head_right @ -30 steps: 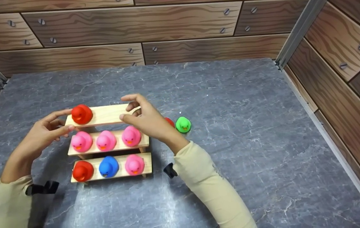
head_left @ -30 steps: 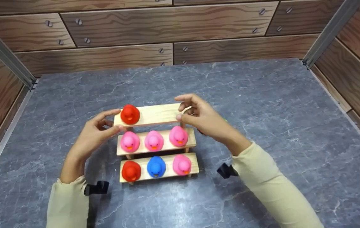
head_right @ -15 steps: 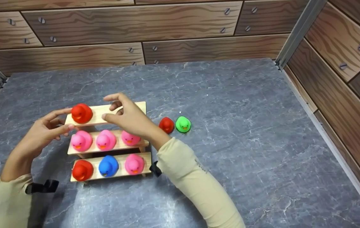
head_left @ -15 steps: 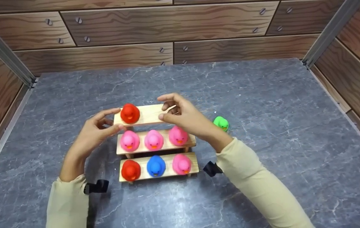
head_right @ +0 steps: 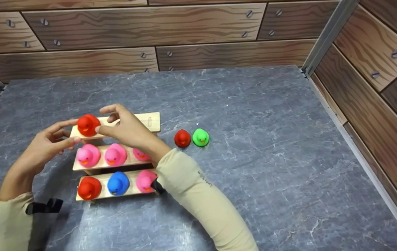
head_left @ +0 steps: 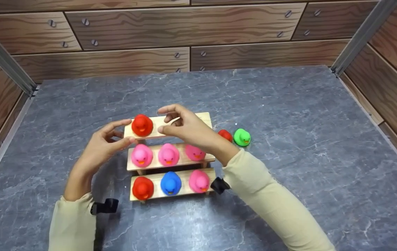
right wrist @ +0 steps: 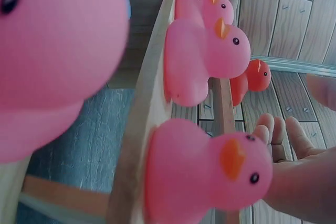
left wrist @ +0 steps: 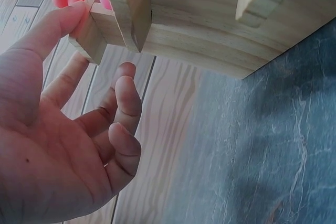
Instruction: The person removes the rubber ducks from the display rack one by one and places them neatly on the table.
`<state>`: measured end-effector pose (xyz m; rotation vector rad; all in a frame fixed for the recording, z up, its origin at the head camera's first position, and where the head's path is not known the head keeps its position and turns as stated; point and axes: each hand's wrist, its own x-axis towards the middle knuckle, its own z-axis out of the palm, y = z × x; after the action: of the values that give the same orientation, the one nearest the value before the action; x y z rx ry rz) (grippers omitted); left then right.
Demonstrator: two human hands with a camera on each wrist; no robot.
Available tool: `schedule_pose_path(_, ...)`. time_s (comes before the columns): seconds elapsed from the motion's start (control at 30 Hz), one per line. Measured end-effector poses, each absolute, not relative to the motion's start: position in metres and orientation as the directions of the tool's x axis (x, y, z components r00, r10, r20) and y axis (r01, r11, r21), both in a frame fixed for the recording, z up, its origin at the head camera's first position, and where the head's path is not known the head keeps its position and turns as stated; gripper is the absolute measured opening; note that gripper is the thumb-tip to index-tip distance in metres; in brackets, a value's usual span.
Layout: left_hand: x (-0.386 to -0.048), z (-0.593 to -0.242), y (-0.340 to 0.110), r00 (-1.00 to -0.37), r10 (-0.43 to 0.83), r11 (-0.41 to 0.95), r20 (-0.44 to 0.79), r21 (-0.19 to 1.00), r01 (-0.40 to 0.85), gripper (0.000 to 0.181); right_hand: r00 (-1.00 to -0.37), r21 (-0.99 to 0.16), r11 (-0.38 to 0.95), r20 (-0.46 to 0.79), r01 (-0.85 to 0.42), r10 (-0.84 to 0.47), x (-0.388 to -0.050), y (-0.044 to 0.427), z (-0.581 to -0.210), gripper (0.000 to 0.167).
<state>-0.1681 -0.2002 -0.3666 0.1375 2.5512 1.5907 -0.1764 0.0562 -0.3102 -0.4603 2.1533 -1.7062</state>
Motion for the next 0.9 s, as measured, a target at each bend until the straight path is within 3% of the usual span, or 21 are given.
schedule_pose_path(0.9,-0.167,-0.365,-0.201,-0.983,0.162,0.422,-0.085,0.906,-0.009,0.059,-0.888,-0.96,0.279,-0.144,0.019,-0.437,-0.18,0.022,-0.312,0.05)
